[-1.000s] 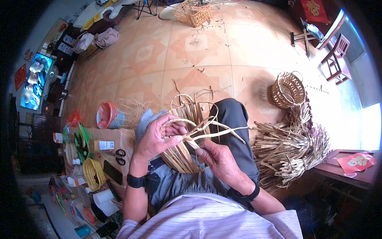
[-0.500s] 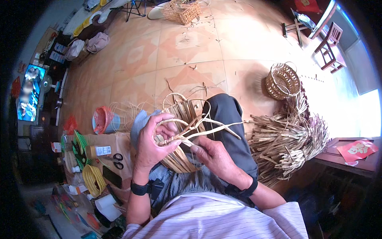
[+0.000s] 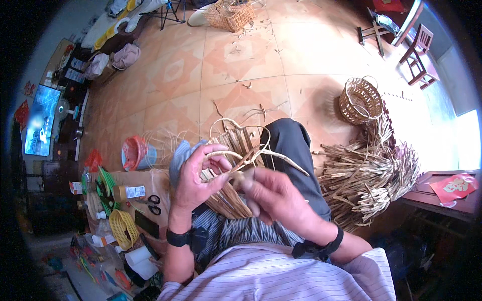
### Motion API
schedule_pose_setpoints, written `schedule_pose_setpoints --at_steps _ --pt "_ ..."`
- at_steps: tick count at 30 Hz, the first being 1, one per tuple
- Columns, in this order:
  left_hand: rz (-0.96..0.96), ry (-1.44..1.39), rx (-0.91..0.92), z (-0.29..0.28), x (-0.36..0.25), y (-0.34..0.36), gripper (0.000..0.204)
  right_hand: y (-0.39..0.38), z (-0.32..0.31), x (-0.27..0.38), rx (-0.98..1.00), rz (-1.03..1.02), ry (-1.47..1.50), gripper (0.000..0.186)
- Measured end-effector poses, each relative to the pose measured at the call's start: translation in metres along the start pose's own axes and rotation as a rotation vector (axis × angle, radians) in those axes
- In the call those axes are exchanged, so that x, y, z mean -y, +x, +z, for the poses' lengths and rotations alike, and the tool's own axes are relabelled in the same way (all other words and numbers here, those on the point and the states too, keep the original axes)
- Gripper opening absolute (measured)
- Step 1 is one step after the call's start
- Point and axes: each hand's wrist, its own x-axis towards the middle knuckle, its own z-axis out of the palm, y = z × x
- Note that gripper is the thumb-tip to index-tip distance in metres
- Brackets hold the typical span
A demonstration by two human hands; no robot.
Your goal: Manually weaving a basket using dried plant fibers.
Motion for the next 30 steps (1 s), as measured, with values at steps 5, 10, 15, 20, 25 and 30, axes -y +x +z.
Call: schedule_pose_setpoints --at_steps 5,10,15,20,25,30 --pt "-0.108 0.012 0.052 0.001 -0.014 0.007 0.044 0.028 -0.007 0.011 0.133 -0.037 0.267 0.034" --pt "-0.099 -0.133 -0.054 0.003 -0.003 0.009 0.029 0.028 0.009 0.059 0.183 -0.160 -0.084 0.035" --pt "-0.132 0.065 -0.134 0.001 -0.012 0.005 0.025 0.048 0.013 0.079 0.304 -0.381 -0.312 0.036" --pt "-0.300 -0.183 -0.095 0.010 -0.004 0.012 0.027 0.122 -0.051 0.050 0.296 -0.442 -0.336 0.028" --pt "-0.323 0.028 -0.072 0.006 -0.008 0.015 0.028 0.144 -0.064 0.048 0.676 -0.095 -0.346 0.024" --pt "-0.239 0.226 -0.079 0.003 0.001 0.016 0.027 0.171 -0.068 0.037 0.854 0.023 -0.348 0.031"
